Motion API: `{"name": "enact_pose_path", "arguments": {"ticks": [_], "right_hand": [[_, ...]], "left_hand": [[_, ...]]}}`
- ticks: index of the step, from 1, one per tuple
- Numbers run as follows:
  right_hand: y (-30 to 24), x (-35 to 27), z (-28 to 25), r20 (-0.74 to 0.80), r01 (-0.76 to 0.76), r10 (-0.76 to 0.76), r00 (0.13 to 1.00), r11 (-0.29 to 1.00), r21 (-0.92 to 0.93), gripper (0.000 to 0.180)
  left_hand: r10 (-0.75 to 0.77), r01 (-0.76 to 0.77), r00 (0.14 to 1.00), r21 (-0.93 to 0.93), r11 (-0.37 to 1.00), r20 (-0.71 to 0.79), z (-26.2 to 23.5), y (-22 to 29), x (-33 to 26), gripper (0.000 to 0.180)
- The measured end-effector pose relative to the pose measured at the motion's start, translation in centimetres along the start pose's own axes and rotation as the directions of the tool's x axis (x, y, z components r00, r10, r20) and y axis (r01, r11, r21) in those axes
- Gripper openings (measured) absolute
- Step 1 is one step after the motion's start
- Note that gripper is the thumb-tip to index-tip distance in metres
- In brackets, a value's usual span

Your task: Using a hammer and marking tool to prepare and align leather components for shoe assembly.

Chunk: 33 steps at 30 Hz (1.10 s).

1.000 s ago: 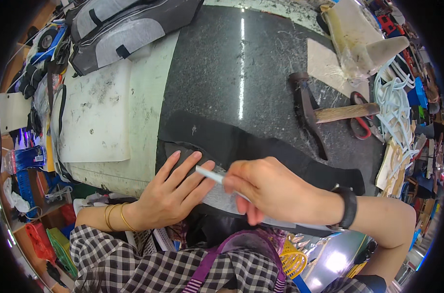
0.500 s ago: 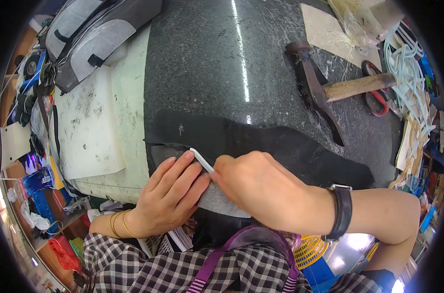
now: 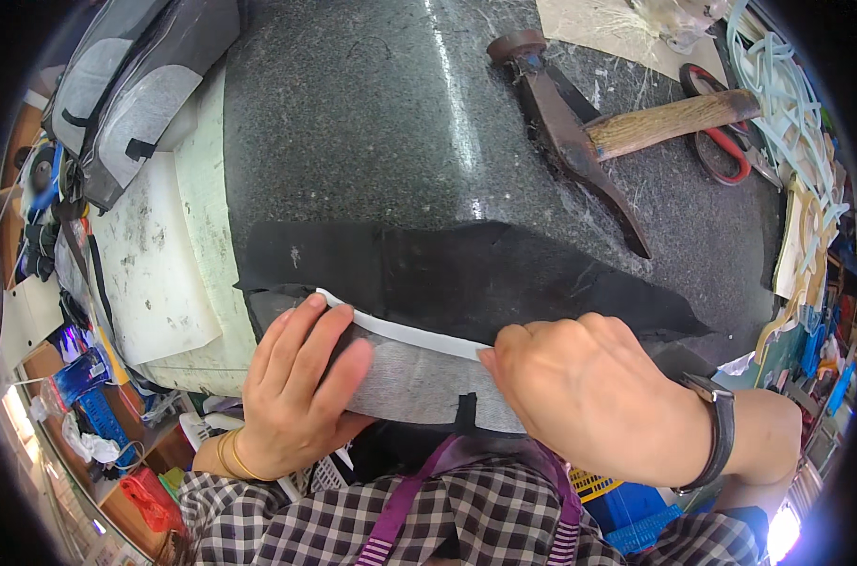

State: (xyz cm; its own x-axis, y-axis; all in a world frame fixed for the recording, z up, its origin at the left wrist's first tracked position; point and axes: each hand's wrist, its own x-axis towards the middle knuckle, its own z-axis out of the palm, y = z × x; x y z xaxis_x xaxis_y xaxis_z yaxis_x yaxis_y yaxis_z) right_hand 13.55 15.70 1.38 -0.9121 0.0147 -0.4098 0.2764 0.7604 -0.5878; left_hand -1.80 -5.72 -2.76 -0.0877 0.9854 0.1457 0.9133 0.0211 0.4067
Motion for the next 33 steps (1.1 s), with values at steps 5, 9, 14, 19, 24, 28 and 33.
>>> {"name": "enact_pose_path", "arguments": {"ticks": [5, 9, 14, 19, 24, 28, 33], "right_hand": [[0.9, 0.9, -0.3, 0.062, 0.002, -0.003, 0.998, 1.0, 0.019, 0.023], [0.7, 0.9, 0.5, 0.012, 0.038, -0.037, 0.999, 0.992, -0.117, 0.028], [-0.2, -4.1, 1.4, -0.251, 0.262, -0.363, 0.898, 0.896, -0.359, 0.025], [3.0, -4.5, 2.5, -0.308, -0.077, 0.049, 0.95, 0.994, -0.079, 0.026], [4.0, -5.7, 1.9, -0.318, 0.201, -0.171, 0.933, 0.977, 0.066, 0.023], [3.6, -7.4, 1.9, -0.385, 0.187, -0.167, 0.908, 0.982, 0.016, 0.025], [4.4, -8.1, 1.9, -0.377, 0.037, -0.039, 0.925, 0.999, -0.013, 0.025]], "left_hand": [[-0.082, 0.049, 0.976, 0.165, 0.985, 0.202, -1.9, 2.0, 2.8, 0.059], [0.14, -0.164, 0.97, 0.113, 0.98, 0.199, 0.4, 4.9, 2.8, 0.035], [0.15, -0.184, 0.965, 0.15, 0.971, 0.216, 0.2, 4.6, 2.3, 0.033], [0.129, -0.199, 0.959, 0.273, 0.941, 0.253, 0.9, 5.5, 2.7, 0.033], [0.07, -0.096, 0.979, 0.128, 0.987, 0.19, 1.2, 6.9, 3.6, 0.032], [0.02, -0.068, 0.968, 0.183, 0.981, 0.25, 1.2, 7.0, 3.0, 0.034], [0.011, -0.057, 0.97, 0.183, 0.981, 0.243, 1.5, 7.6, 3.5, 0.034]]}}
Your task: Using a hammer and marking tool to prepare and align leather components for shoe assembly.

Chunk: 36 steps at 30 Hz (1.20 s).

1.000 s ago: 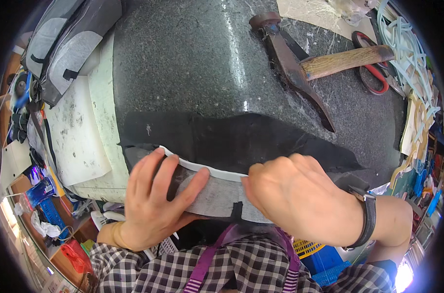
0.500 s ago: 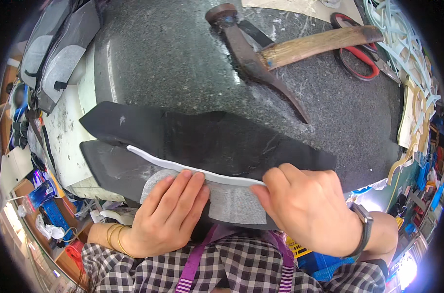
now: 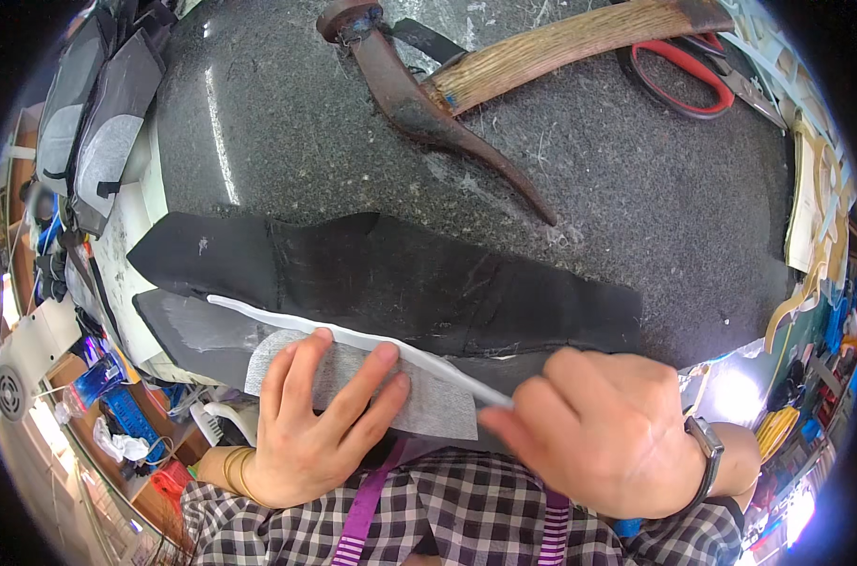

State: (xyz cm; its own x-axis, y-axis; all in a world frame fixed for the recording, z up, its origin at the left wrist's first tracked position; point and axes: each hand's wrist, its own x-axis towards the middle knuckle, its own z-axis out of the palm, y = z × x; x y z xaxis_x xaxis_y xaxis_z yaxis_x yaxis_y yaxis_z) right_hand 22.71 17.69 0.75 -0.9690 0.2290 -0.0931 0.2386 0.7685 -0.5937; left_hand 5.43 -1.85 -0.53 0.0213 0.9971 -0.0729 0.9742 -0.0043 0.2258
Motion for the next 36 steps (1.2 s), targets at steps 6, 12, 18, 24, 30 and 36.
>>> {"name": "enact_pose_path", "arguments": {"ticks": [6, 12, 18, 24, 30, 36], "right_hand": [[0.1, 0.0, -0.4, -0.104, 0.214, -0.198, 0.975, 0.962, 0.167, 0.027], [-0.3, -0.9, -0.4, -0.068, -0.102, 0.105, 0.992, 0.994, 0.039, 0.021], [1.2, -1.0, 0.8, -0.004, -0.153, 0.155, 0.988, 0.978, 0.141, 0.016], [1.9, -0.3, 0.7, 0.052, -0.243, 0.238, 0.97, 0.929, 0.278, 0.019], [1.3, 1.2, 0.0, 0.194, -0.246, 0.243, 0.95, 0.969, -0.01, 0.02], [3.3, -0.4, -0.5, 0.056, -0.151, 0.144, 0.988, 0.977, 0.148, 0.032]], "left_hand": [[0.019, -0.02, 1.0, 0.034, 0.999, 0.022, 0.4, -0.1, -0.3, 0.036], [0.035, -0.037, 0.998, 0.044, 0.998, 0.059, -0.6, 0.4, 0.1, 0.038], [0.075, -0.068, 0.996, -0.141, 0.988, 0.043, 0.7, 0.8, 0.7, 0.045], [0.091, -0.091, 0.995, 0.01, 0.996, 0.032, 1.1, 1.6, 0.4, 0.05], [0.208, -0.208, 0.978, 0.012, 0.978, -0.017, 2.5, 3.5, 3.1, 0.046], [0.203, -0.2, 0.979, 0.072, 0.977, -0.031, 2.6, 3.9, 3.6, 0.034]]}}
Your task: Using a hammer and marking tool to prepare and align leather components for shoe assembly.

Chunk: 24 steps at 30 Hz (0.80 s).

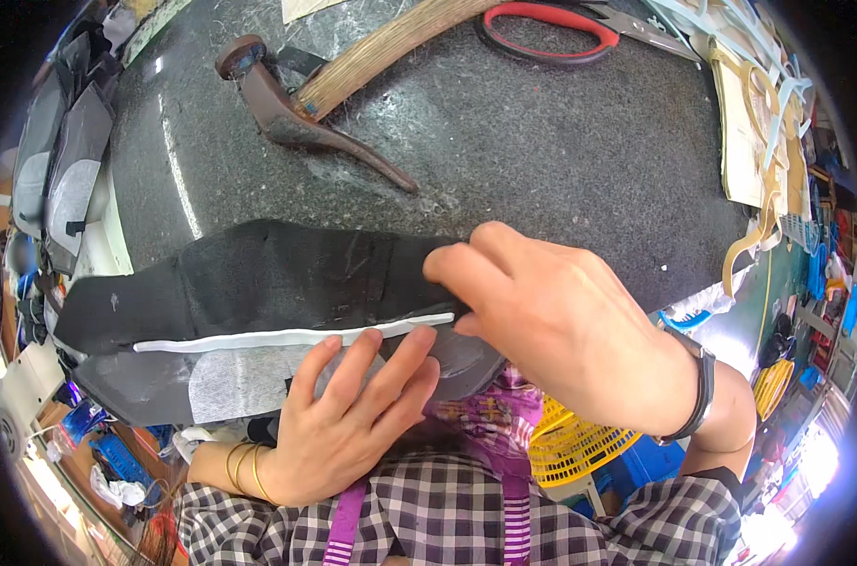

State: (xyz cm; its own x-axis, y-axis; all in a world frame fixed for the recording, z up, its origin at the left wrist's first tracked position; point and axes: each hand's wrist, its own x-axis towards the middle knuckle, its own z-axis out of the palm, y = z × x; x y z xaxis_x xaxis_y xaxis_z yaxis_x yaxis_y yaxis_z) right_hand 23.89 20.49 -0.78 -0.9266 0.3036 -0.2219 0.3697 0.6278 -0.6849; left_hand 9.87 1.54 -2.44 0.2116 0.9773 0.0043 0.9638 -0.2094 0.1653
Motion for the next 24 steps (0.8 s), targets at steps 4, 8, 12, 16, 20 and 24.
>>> {"name": "enact_pose_path", "arguments": {"ticks": [4, 8, 12, 16, 20, 24], "right_hand": [[2.0, 0.8, -0.3, 0.051, 0.248, -0.245, 0.968, 0.967, -0.058, 0.022], [2.5, 1.0, 0.2, -0.037, 0.481, -0.531, 0.847, 0.794, -0.371, 0.015], [1.5, -0.2, -3.4, 0.311, 0.376, -0.299, 0.902, 0.898, -0.227, 0.017], [0.9, -0.6, -4.8, 0.402, 0.124, 0.105, 0.91, 0.856, -0.502, 0.026], [3.0, 2.5, 0.9, -0.095, 0.36, -0.442, 0.892, 0.822, -0.442, 0.038], [0.0, 3.4, -2.3, 0.303, 0.023, 0.038, 0.952, 0.98, -0.195, 0.032]], "left_hand": [[-0.004, 0.006, 1.0, 0.108, 0.994, -0.016, 0.7, 0.3, 0.7, 0.022], [0.04, -0.042, 0.999, 0.158, 0.987, 0.019, 0.3, 0.8, 1.6, 0.022], [0.021, -0.03, 0.999, 0.222, 0.975, 0.042, 0.0, 0.9, 1.8, 0.022], [-0.013, 0.019, 0.999, 0.177, 0.984, -0.034, 0.4, 1.2, 1.3, 0.026], [-0.01, 0.006, 1.0, 0.179, 0.984, 0.019, 1.2, 1.3, 0.7, 0.041], [0.002, -0.012, 0.999, 0.284, 0.959, 0.037, 1.5, 1.4, 0.5, 0.046]]}}
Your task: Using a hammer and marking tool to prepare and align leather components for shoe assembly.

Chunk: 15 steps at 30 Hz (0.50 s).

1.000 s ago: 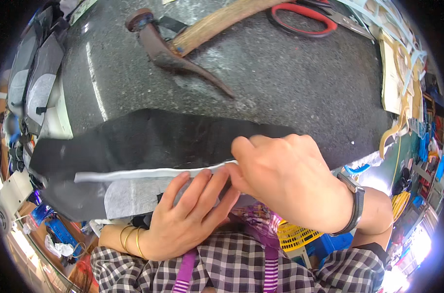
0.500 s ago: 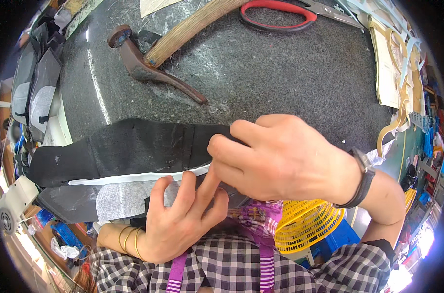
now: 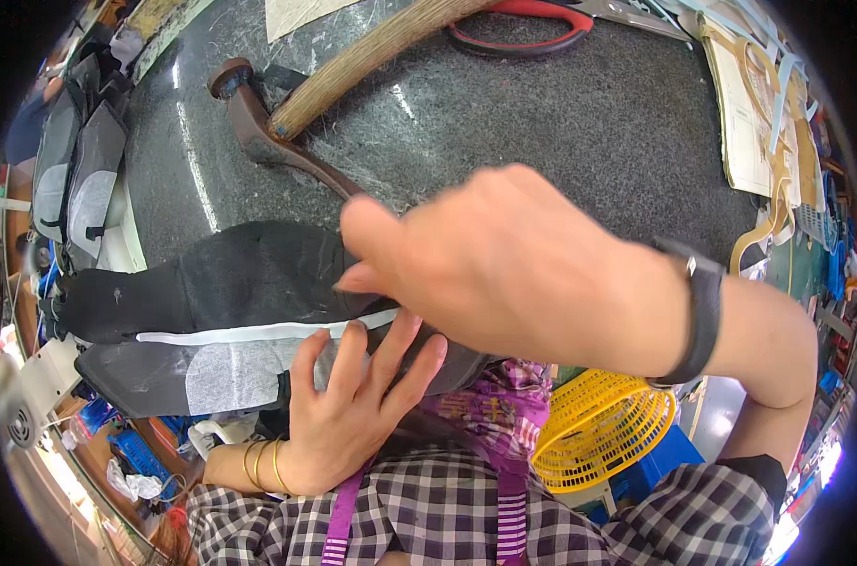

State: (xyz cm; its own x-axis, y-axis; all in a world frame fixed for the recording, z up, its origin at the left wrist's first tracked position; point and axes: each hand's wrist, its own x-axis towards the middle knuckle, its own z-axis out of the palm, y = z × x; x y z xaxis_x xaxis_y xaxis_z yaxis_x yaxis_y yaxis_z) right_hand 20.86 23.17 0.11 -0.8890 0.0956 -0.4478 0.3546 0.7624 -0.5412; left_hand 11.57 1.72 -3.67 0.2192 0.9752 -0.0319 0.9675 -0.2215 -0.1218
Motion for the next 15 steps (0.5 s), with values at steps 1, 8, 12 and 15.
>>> {"name": "enact_pose_path", "arguments": {"ticks": [1, 8, 12, 15], "right_hand": [[0.4, 0.3, -0.2, 0.0, 0.004, -0.004, 1.0, 1.0, 0.002, 0.032], [1.1, 0.7, -1.2, -0.186, 0.415, -0.376, 0.908, 0.869, 0.27, 0.013], [-1.1, -2.9, -1.2, -0.148, 0.198, -0.186, 0.971, 0.977, 0.078, 0.02], [-2.1, -3.1, 5.2, -0.51, 0.25, -0.32, 0.799, 0.947, -0.203, 0.018]], "left_hand": [[-0.008, 0.008, 1.0, -0.004, 1.0, 0.021, -0.2, 0.1, 0.1, 0.044], [-0.111, 0.112, 0.994, -0.049, 0.993, 0.019, -2.3, 1.5, 3.1, 0.035], [-0.101, 0.09, 0.992, -0.131, 0.987, -0.082, -1.4, 1.8, 2.2, 0.031], [-0.021, 0.011, 0.999, -0.364, 0.932, -0.024, -1.9, -2.1, 0.4, 0.025]]}}
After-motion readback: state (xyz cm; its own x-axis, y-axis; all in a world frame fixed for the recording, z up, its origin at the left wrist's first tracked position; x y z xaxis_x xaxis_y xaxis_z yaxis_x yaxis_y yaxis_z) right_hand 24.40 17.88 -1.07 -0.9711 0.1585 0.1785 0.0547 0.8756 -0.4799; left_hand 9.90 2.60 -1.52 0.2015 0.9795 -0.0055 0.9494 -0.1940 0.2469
